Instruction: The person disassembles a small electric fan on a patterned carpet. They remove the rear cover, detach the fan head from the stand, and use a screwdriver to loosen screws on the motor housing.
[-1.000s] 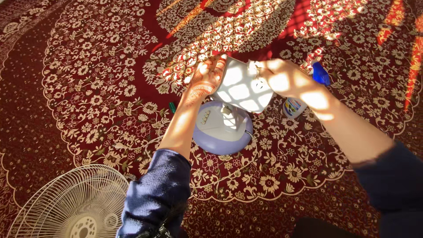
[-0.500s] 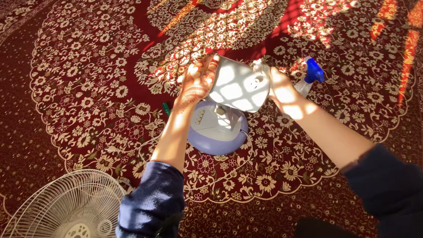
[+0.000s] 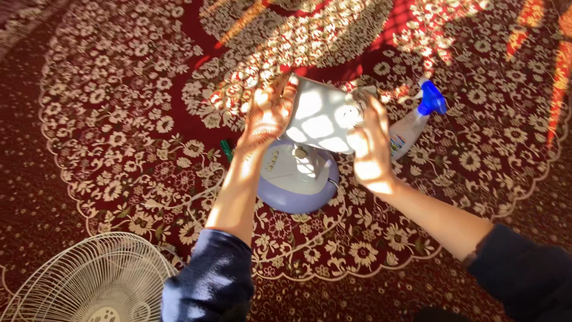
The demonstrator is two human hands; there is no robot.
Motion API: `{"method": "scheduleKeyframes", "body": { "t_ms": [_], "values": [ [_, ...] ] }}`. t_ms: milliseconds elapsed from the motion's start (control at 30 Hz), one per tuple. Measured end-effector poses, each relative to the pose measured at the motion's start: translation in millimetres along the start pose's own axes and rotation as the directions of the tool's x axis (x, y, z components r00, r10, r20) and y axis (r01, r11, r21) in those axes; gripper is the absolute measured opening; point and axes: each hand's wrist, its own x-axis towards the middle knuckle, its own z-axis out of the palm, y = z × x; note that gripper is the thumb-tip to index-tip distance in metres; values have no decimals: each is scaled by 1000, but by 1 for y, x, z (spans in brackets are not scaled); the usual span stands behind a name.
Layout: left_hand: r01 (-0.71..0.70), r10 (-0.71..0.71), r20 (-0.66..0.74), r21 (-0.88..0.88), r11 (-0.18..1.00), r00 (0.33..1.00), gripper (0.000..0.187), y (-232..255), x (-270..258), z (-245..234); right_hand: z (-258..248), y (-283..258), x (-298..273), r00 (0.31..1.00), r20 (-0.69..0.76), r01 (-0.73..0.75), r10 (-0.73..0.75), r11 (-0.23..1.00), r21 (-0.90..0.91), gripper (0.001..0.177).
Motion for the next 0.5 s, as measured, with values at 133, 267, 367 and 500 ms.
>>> {"method": "scheduleKeyframes", "body": {
  "t_ms": [133,267,367,500],
  "values": [
    [202,-207,51,84,976,977,42,2,-4,0,11,33,11,893,147,-437,426,741,509,55],
    [122,-122,36,19,992,992,39,16,-3,-7,2,49,40,681,448,-723,579,439,533,56],
    [128,-128,33,25,992,991,37,30,-3,-13,5,39,48,517,631,-836,579,184,516,54],
    [307,-313,104,63,949,944,38,39,3,-16,14,9,24,456,617,-811,642,13,585,52]
  ]
}}
